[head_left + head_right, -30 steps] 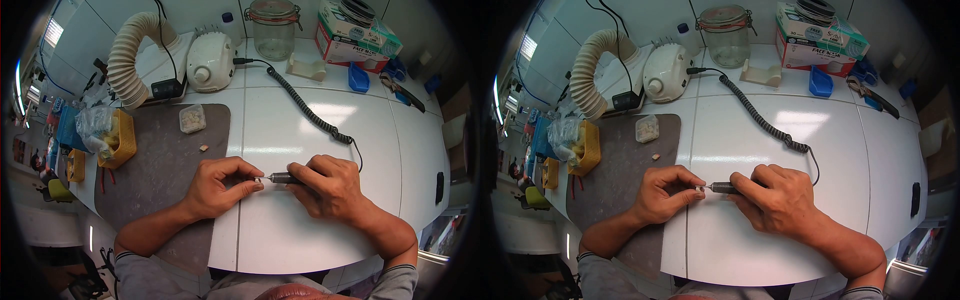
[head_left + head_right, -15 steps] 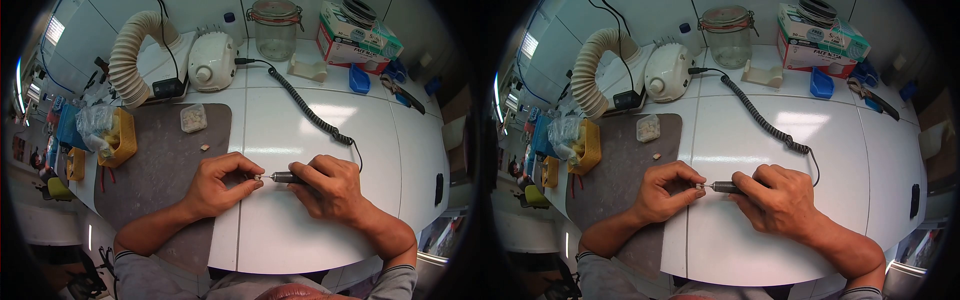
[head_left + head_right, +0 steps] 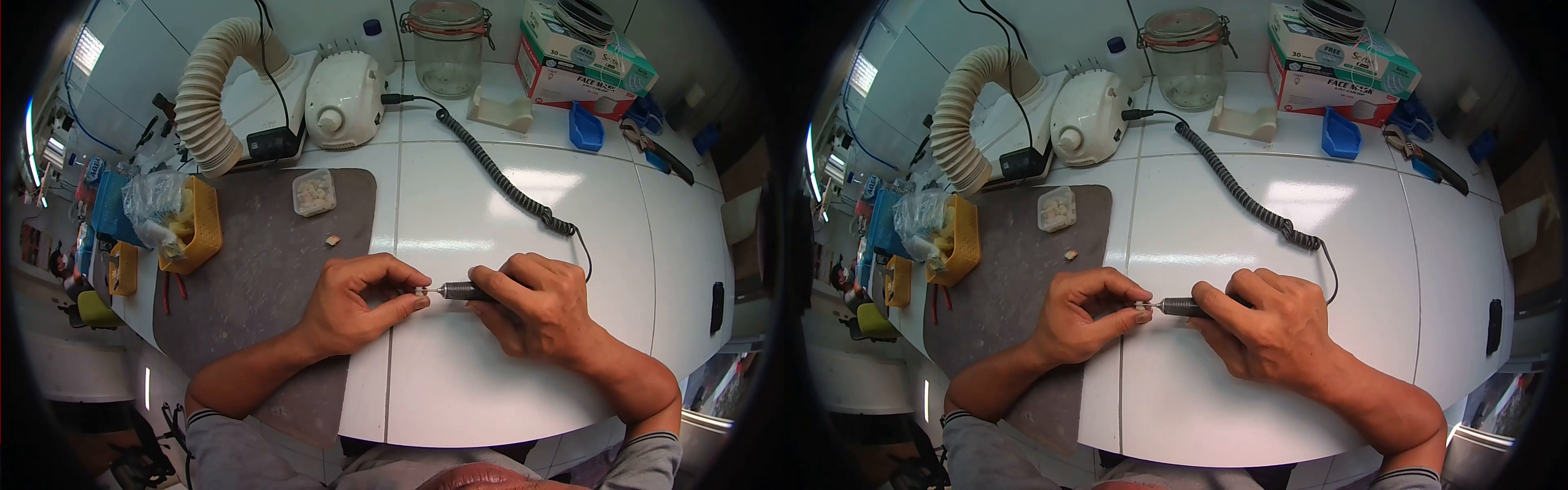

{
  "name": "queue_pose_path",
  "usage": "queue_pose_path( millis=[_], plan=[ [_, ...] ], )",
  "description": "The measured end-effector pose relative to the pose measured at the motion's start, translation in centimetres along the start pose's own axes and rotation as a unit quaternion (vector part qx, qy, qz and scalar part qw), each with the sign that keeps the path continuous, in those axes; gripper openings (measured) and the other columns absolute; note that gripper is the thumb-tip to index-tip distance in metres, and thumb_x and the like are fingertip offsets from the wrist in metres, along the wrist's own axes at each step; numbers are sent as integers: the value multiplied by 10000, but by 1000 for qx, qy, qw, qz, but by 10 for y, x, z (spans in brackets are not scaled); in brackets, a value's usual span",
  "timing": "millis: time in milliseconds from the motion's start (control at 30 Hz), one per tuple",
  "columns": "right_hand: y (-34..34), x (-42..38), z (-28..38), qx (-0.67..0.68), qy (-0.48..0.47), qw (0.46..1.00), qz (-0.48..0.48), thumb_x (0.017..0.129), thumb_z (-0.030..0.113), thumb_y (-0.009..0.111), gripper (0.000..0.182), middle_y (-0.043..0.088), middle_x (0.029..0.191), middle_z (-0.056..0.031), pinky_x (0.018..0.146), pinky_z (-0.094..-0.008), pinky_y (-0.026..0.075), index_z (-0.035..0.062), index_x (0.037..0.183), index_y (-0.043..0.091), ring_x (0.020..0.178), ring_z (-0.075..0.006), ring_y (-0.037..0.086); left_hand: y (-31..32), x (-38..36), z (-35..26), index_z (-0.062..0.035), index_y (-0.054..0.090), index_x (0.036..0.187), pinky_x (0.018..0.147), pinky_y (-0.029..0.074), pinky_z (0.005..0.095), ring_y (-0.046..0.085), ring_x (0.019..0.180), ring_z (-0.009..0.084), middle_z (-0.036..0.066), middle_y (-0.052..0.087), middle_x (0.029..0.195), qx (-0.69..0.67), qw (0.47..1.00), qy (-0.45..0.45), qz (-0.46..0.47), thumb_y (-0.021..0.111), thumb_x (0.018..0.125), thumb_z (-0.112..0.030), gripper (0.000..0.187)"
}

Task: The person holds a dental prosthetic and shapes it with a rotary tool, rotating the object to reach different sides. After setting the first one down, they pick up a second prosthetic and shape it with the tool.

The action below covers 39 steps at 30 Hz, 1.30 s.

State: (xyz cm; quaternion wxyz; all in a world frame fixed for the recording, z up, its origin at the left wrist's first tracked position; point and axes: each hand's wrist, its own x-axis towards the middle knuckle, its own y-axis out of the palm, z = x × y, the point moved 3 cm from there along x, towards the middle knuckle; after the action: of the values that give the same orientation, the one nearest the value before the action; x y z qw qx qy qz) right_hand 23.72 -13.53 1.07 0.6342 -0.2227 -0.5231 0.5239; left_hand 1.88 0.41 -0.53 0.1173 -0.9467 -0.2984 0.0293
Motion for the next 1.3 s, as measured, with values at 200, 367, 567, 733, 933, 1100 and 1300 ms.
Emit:
queue_pose_path(
  millis=[200,367,567,733,933,1100,1300],
  plan=[
    [0,0,0,1,-3,1000,-4,880,280,918,297,564,753,5,503,-347,417,157,1110,776,587,-159,567,0,0,-1,34,819,1150,826,625,267,783,923,130,107,833,1020,13,1000,-2,1,861,959,-29,206],
    [0,0,0,-1,-1,1000,-2,879,277,918,304,566,760,4,509,-347,420,159,1118,772,588,-159,563,-1,0,-2,36,818,1148,824,628,268,784,921,132,107,834,1018,21,1000,1,4,860,961,-32,203],
    [0,0,0,-3,-2,1000,1,880,269,915,302,564,762,3,514,-345,423,159,1121,768,589,-160,569,0,0,-1,37,817,1147,821,632,269,786,921,132,111,833,1020,13,1000,3,2,858,965,-32,199],
    [-1,1,0,-2,3,1000,6,880,266,913,301,568,767,1,516,-347,425,160,1123,771,593,-163,576,-1,0,-1,42,814,1144,816,630,266,790,919,132,116,835,1019,13,1000,4,3,855,969,-30,194],
    [0,0,-1,2,4,1000,4,878,272,914,300,562,763,5,515,-348,424,161,1119,773,590,-163,572,0,0,-1,47,813,1143,799,628,264,789,905,128,118,837,1015,9,1000,5,3,853,972,-30,192],
    [0,0,0,3,-3,1000,5,878,274,914,298,557,761,7,513,-347,424,162,1114,773,586,-162,565,-1,0,-2,46,813,1145,795,627,265,789,907,128,118,837,1010,22,1000,3,3,854,972,-31,194],
    [-1,1,0,1,-5,1000,6,881,273,912,291,565,761,5,512,-347,425,161,1112,773,583,-162,569,-1,0,-2,47,812,1146,799,627,265,791,910,130,120,837,1013,20,1000,5,3,854,973,-34,196]
  ],
)
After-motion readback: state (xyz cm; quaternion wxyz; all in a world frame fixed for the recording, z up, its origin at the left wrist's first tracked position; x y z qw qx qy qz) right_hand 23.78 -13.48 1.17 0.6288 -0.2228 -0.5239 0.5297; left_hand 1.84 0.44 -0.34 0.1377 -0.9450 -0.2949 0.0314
